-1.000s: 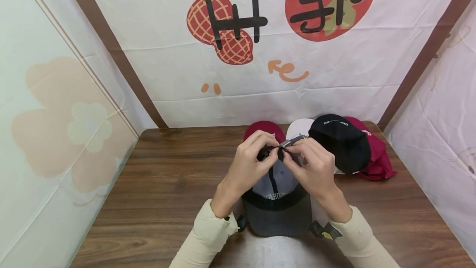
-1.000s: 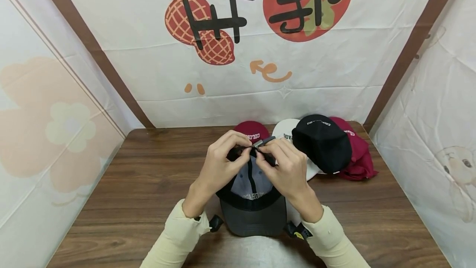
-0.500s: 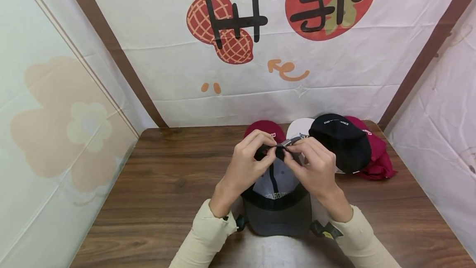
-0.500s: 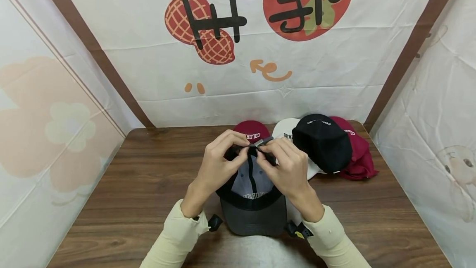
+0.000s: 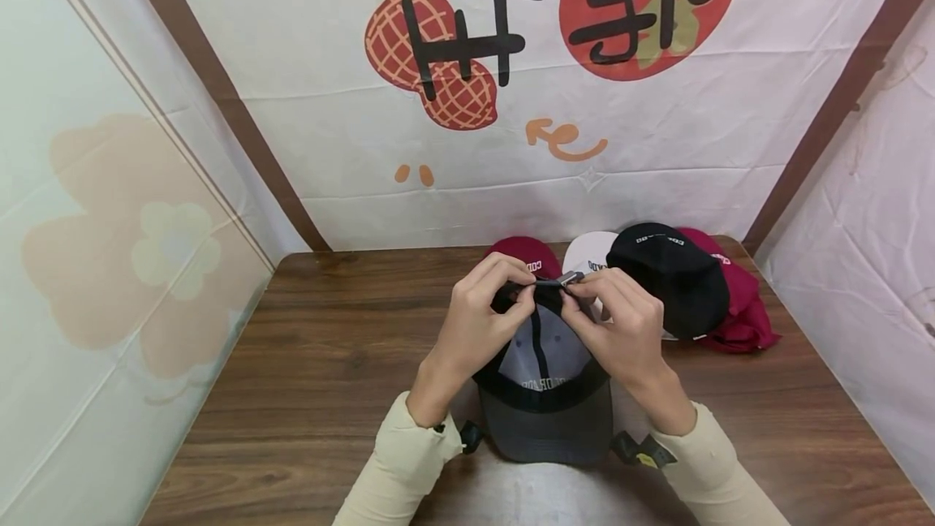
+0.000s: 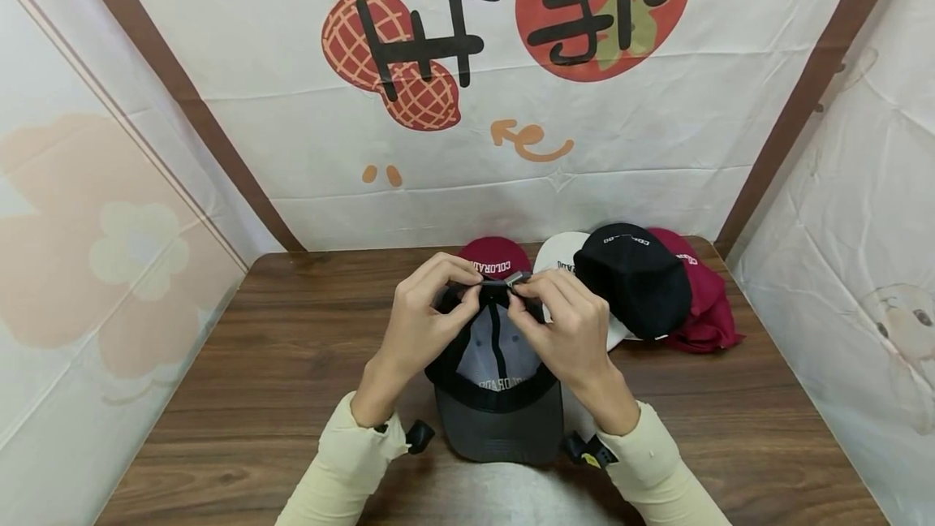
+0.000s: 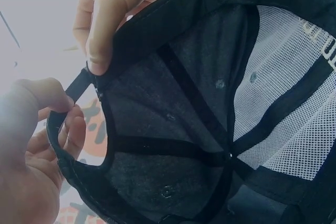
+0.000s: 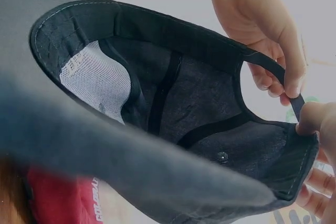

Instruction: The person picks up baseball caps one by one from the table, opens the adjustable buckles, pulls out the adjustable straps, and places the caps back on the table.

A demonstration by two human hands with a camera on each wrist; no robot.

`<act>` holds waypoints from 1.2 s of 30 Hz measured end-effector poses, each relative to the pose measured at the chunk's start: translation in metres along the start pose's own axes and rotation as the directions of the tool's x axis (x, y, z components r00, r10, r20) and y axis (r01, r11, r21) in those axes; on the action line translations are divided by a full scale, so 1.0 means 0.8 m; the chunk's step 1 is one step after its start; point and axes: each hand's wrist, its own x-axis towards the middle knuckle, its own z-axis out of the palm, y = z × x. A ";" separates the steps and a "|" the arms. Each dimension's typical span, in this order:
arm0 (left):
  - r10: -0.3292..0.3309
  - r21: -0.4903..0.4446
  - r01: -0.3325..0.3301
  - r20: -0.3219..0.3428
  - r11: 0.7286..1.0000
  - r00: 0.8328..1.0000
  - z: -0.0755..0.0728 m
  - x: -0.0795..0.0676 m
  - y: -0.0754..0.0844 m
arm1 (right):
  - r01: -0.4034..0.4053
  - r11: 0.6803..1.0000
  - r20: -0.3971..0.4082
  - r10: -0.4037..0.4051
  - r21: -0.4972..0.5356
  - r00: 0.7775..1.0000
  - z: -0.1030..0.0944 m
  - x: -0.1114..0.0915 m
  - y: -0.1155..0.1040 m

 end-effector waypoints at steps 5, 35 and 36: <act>-0.003 -0.001 0.003 -0.009 1.000 1.000 -0.002 0.000 -0.001 | 0.004 1.000 -0.009 -0.004 -0.010 1.000 0.000 0.001 0.000; -0.002 0.004 0.002 -0.031 1.000 1.000 -0.008 -0.006 -0.007 | -0.016 1.000 -0.033 0.016 -0.003 0.999 -0.004 -0.001 0.006; -0.003 0.004 0.003 -0.030 1.000 1.000 -0.008 -0.006 -0.007 | -0.017 1.000 -0.033 0.017 -0.002 0.999 -0.004 -0.001 0.006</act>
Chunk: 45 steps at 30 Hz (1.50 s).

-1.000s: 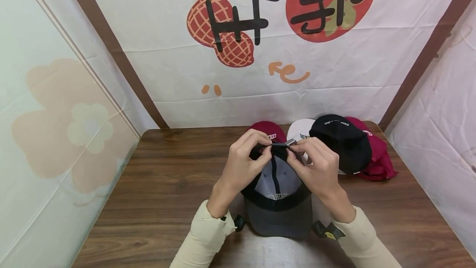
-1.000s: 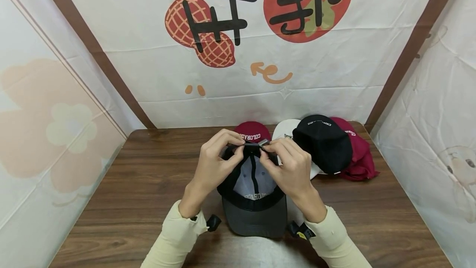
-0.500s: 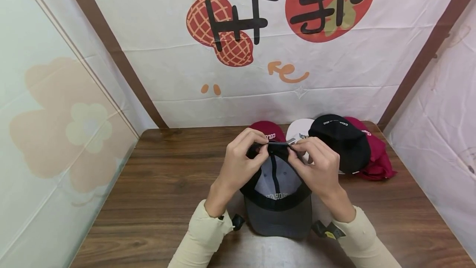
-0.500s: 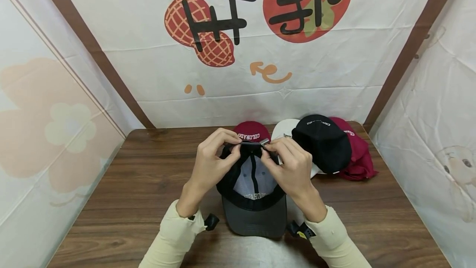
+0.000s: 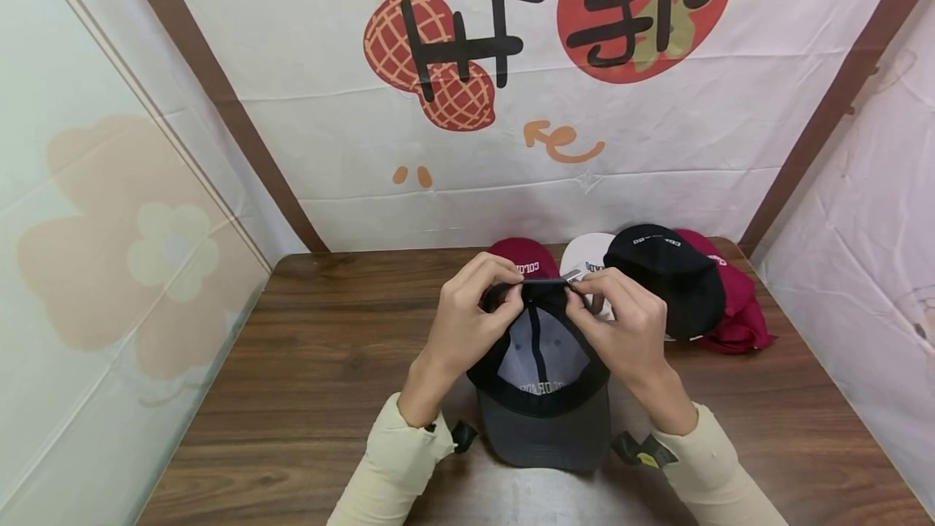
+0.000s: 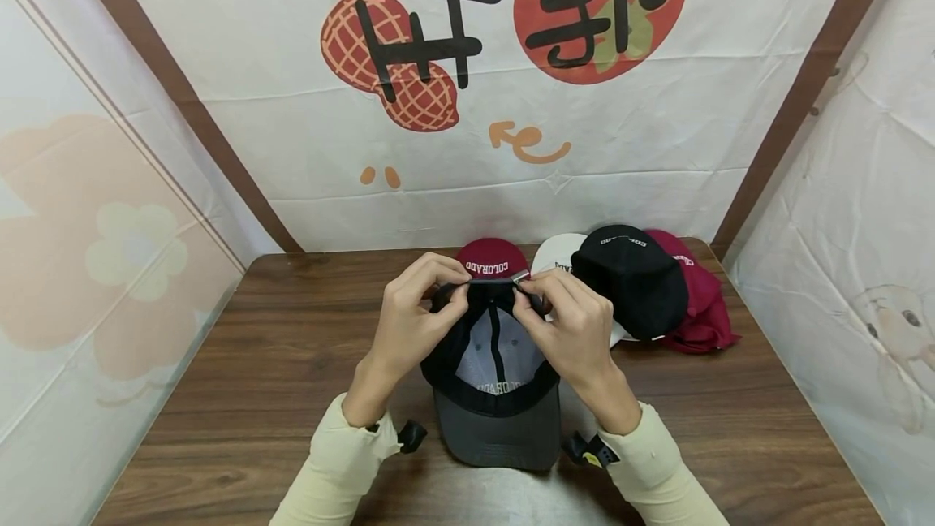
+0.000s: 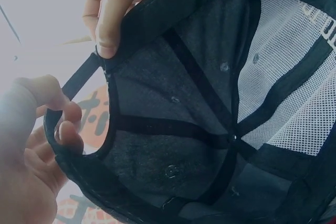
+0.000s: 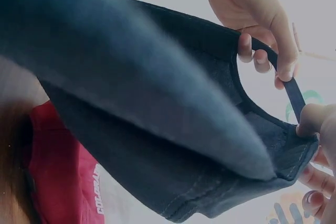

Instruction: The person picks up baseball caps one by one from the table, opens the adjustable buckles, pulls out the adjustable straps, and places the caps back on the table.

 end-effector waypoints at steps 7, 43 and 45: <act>-0.003 0.003 0.003 0.003 1.000 1.000 0.000 0.002 0.000 | -0.009 1.000 0.001 0.009 0.007 1.000 0.000 0.001 0.001; -0.024 -0.077 0.024 0.002 0.997 1.000 -0.005 -0.006 -0.010 | -0.072 0.997 -0.032 0.073 0.029 0.997 -0.002 0.001 0.009; -0.020 -0.087 0.021 0.011 0.996 1.000 -0.004 -0.007 -0.011 | -0.076 0.997 -0.033 0.077 0.030 0.997 -0.001 0.001 0.009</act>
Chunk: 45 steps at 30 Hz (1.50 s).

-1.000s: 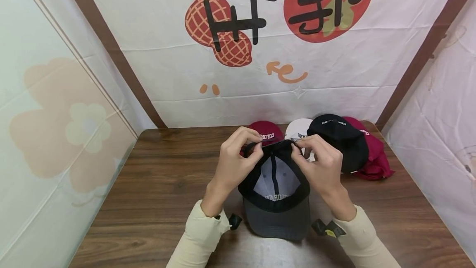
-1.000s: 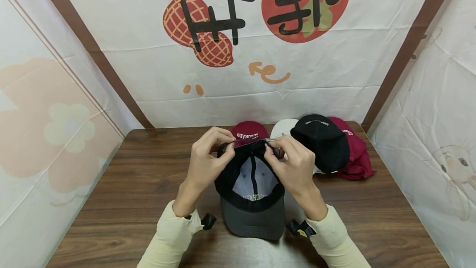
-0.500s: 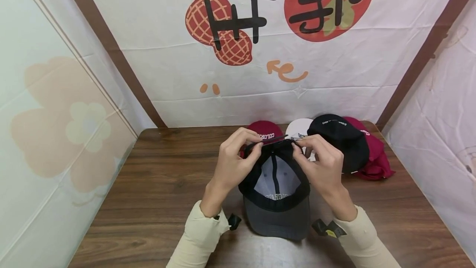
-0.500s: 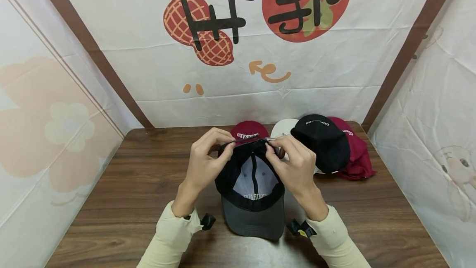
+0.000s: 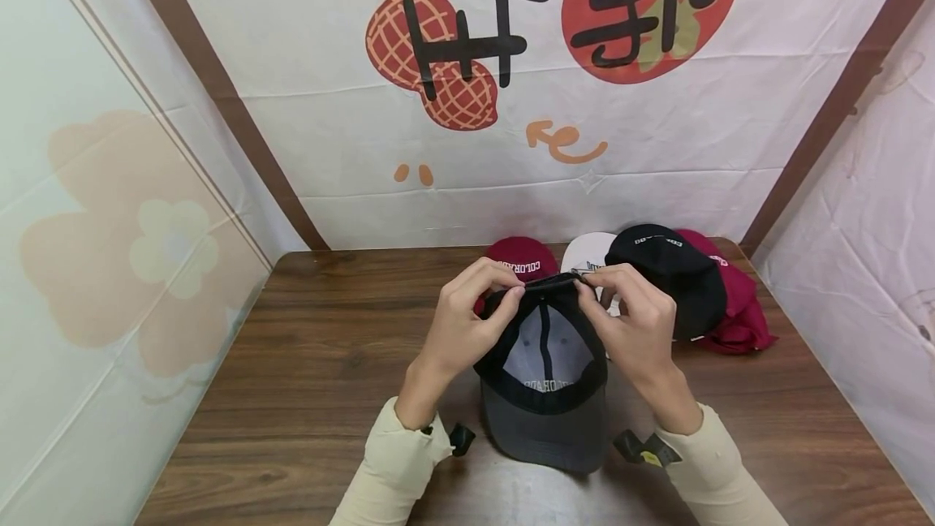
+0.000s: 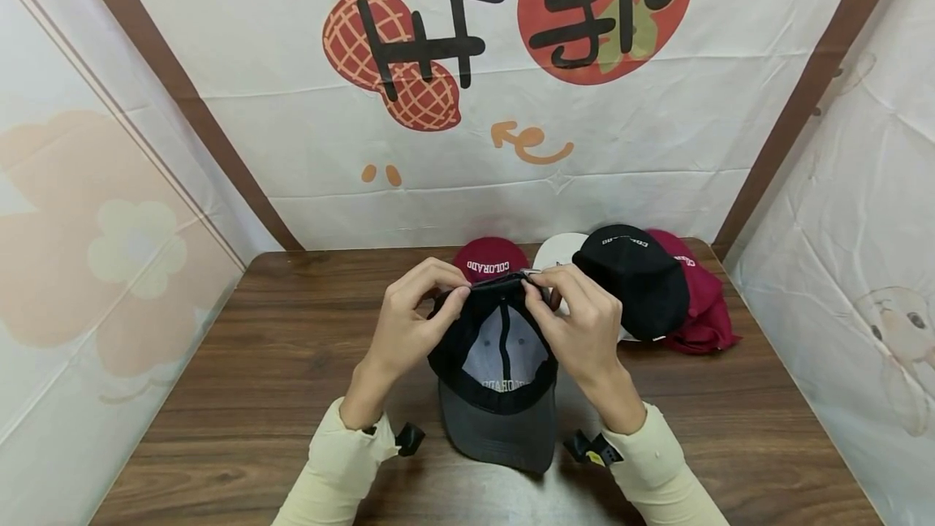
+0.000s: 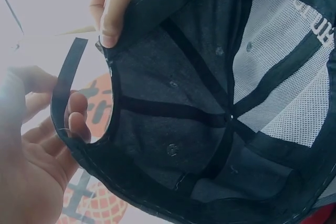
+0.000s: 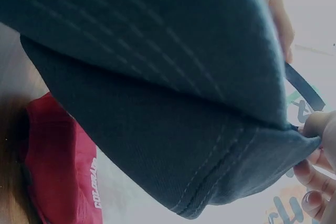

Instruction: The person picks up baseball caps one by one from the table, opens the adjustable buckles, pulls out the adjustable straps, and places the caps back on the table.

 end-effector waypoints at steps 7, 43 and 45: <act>0.044 -0.015 -0.044 0.052 0.999 0.998 0.006 -0.003 -0.004 | -0.003 1.000 0.002 0.003 -0.007 1.000 0.000 0.000 -0.001; -0.198 0.262 0.165 0.107 0.951 0.974 0.012 0.000 0.000 | 0.077 0.989 0.062 -0.085 0.125 0.994 -0.004 0.005 -0.011; -0.188 0.247 0.161 0.091 0.956 0.978 0.011 0.001 -0.001 | 0.083 0.988 0.063 -0.092 0.133 0.994 -0.004 0.005 -0.011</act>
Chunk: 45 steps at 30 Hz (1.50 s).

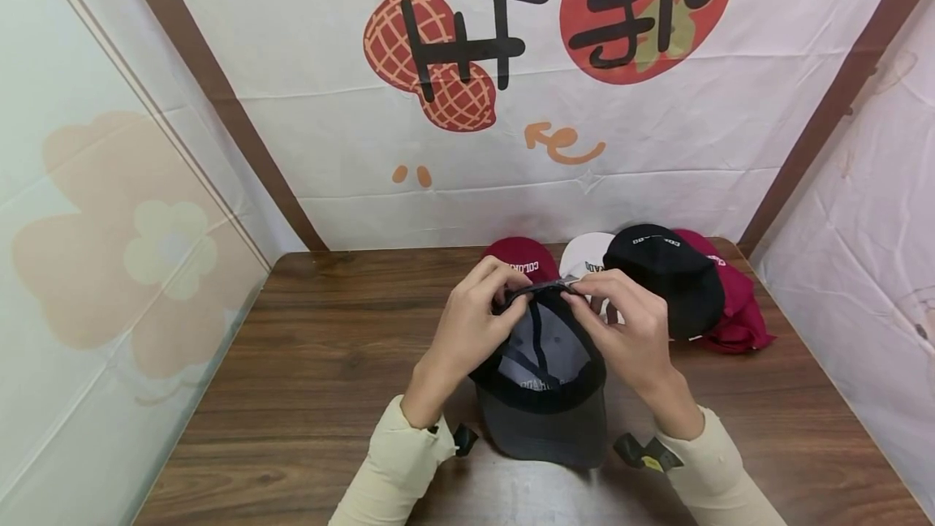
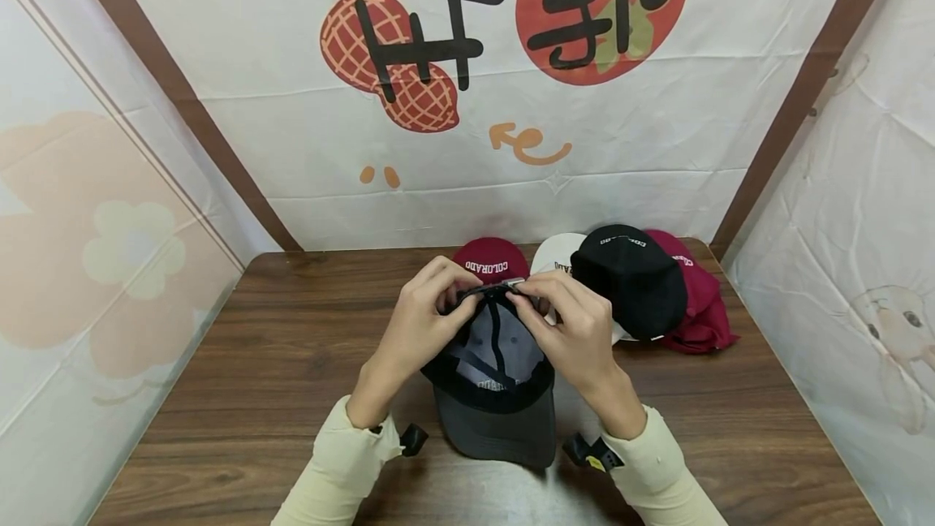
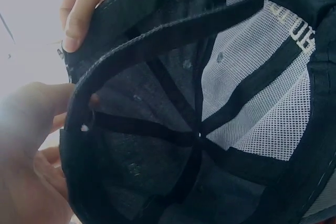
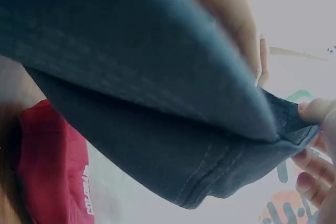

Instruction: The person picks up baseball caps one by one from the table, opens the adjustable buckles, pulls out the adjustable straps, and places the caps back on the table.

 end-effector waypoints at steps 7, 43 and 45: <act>0.012 -0.080 -0.017 -0.072 0.997 0.997 -0.001 0.001 -0.002 | 0.012 1.000 0.018 -0.012 0.017 1.000 0.002 -0.001 0.002; -0.071 -0.150 0.032 -0.268 0.988 0.961 -0.035 -0.006 -0.021 | -0.008 0.999 0.205 0.015 -0.035 0.979 0.003 -0.017 0.008; -0.080 -0.152 0.039 -0.273 0.988 0.959 -0.038 -0.007 -0.022 | -0.005 0.999 0.217 0.013 -0.040 0.976 0.002 -0.018 0.009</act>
